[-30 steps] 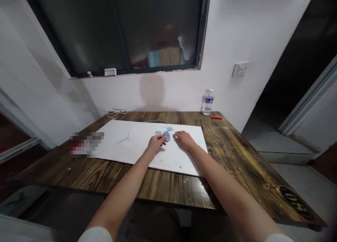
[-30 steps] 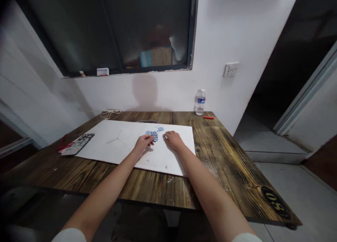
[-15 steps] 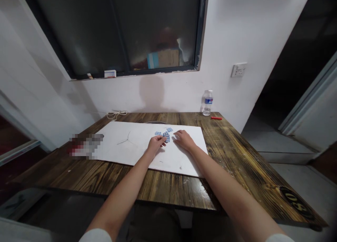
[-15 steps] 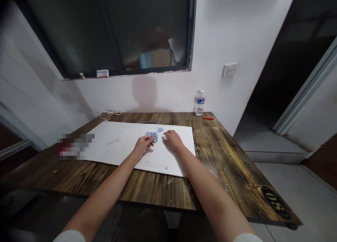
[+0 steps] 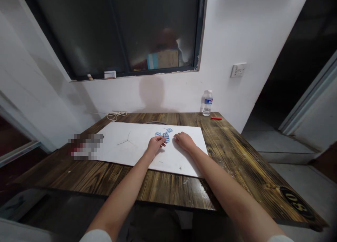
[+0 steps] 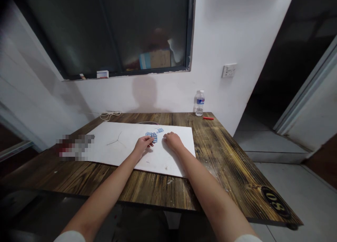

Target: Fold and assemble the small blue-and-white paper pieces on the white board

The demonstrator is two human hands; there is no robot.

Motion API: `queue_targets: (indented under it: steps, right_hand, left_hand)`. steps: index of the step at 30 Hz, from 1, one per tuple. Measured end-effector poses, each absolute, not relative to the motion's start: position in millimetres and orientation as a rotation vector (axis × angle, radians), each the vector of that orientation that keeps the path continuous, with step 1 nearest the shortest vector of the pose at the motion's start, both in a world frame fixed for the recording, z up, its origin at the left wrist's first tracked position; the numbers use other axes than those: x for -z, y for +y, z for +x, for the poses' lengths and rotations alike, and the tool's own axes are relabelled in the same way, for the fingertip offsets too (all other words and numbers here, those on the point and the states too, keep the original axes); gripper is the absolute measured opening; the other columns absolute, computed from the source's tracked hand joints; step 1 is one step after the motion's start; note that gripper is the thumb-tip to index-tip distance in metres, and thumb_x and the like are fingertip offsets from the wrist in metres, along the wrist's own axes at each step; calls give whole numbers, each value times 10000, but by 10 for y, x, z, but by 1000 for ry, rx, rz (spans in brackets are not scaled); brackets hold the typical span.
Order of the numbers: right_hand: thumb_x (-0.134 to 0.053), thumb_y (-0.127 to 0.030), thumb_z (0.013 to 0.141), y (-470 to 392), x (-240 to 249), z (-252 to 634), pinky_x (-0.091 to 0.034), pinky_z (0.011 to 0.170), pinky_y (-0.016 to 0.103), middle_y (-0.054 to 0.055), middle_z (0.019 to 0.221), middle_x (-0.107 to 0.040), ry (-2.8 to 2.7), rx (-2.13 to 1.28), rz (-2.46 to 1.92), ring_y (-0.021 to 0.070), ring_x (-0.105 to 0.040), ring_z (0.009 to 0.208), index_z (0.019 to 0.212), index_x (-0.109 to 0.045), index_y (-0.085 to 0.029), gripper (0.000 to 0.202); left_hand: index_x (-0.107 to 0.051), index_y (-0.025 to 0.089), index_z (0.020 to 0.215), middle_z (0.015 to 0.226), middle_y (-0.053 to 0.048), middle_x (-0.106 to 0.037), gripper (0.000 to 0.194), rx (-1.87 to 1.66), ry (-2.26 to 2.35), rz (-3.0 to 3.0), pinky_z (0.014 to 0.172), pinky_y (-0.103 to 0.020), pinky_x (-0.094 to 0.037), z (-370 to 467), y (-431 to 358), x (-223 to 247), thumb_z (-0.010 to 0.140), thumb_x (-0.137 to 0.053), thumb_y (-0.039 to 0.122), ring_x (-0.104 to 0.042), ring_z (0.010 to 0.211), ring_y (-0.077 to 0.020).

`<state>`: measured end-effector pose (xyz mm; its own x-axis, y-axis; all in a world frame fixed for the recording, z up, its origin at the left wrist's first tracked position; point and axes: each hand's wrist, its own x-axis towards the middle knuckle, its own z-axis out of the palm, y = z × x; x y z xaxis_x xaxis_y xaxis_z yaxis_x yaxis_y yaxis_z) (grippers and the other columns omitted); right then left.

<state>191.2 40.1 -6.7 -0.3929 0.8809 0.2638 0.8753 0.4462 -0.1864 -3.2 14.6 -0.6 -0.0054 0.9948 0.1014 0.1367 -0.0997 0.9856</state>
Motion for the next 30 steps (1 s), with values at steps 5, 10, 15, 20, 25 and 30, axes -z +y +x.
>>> queue_targets:
  steps: [5,10,15,20,25,30]
  right_hand:
    - [-479,-189,940,433,116,1926,-416,841,277,95,1115,-714,-2353,-36,-1471,222,-593,1051,1194,-692,-192,333]
    - [-565,-263,916,451,131,1937,-428,845,280,95,1111,-707,-2339,-71,-1438,229,-583,1057,1205,-694,-206,322]
    - [-598,-231,892,454,126,1930,-431,840,280,89,1098,-713,-2304,-120,-1463,224,-593,1042,1194,-699,-209,319]
    - [-589,-223,893,461,137,1916,-430,839,280,88,1092,-715,-2296,-121,-1471,226,-601,1037,1179,-704,-204,309]
    - [-575,-223,897,473,149,1918,-430,841,278,89,1091,-714,-2306,-123,-1471,226,-600,1047,1171,-707,-209,305]
    - [-557,-210,900,459,139,1914,-431,853,277,86,1107,-709,-2314,-111,-1465,221,-594,1059,1179,-704,-209,315]
  left_hand:
    - [-672,165,704,684,-44,-696,421,-1219,1275,1395,528,-244,-413,-33,136,1,595,-766,561,-596,562,-130]
    - [-673,163,703,686,-45,-697,422,-1220,1275,1395,534,-246,-414,-30,139,4,590,-769,558,-598,562,-131]
    - [-671,164,702,682,-45,-695,409,-1220,1275,1387,539,-248,-411,-33,143,7,595,-766,547,-595,560,-129]
    - [-668,165,701,671,-38,-689,387,-1230,1269,1384,542,-247,-407,-34,146,15,604,-768,526,-593,552,-124]
    - [-676,162,712,671,-39,-690,389,-1222,1256,1399,537,-244,-414,-42,149,19,620,-766,529,-597,555,-124]
    - [-663,166,696,676,-45,-694,403,-1217,1261,1403,531,-246,-419,-41,137,-1,611,-766,546,-597,562,-131]
